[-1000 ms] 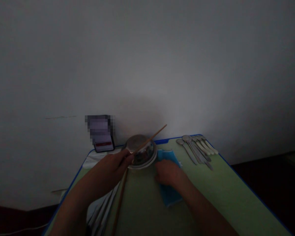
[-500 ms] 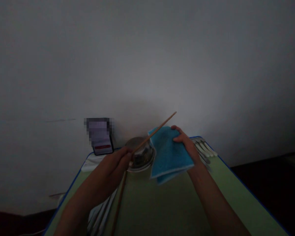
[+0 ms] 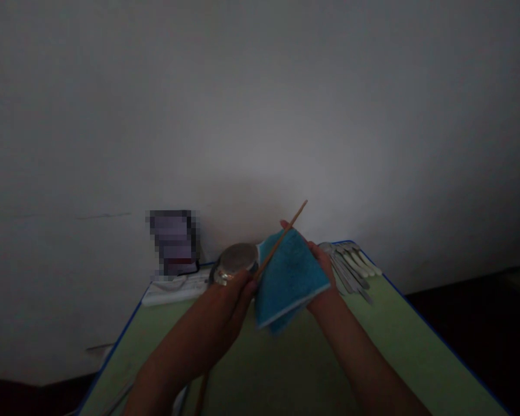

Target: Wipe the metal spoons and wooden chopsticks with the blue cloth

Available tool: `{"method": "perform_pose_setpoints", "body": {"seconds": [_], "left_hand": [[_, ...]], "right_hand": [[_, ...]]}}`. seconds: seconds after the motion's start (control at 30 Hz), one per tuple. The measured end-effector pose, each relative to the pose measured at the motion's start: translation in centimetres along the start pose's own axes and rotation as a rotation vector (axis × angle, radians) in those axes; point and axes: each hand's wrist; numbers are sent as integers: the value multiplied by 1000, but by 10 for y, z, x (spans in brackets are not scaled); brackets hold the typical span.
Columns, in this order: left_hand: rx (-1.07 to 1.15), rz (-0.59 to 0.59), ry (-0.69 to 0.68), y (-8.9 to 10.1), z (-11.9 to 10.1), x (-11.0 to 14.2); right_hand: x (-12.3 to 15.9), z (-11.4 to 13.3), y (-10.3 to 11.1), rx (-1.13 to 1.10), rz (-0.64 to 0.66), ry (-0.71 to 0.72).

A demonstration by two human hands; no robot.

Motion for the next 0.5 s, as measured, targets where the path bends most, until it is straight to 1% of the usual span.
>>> {"method": "perform_pose_setpoints", "body": {"seconds": [0.1, 0.17, 0.37, 0.5], "left_hand": [[6, 24, 1, 1, 2, 0], [3, 41, 8, 2, 3, 1], [-49, 45, -17, 0, 4, 1], [-62, 76, -45, -4, 3, 1]], "right_hand": [[-1, -7, 1, 120, -40, 132], [0, -12, 0, 127, -71, 203], [-2, -19, -2, 146, -161, 258], [-8, -21, 3, 254, -309, 298]]}}
Point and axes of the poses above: each hand's wrist, its own x-axis away from the middle knuckle, its own y-axis out of the back of the hand, z = x × y, and after that the axes turned 5 degrees about y, right-handed
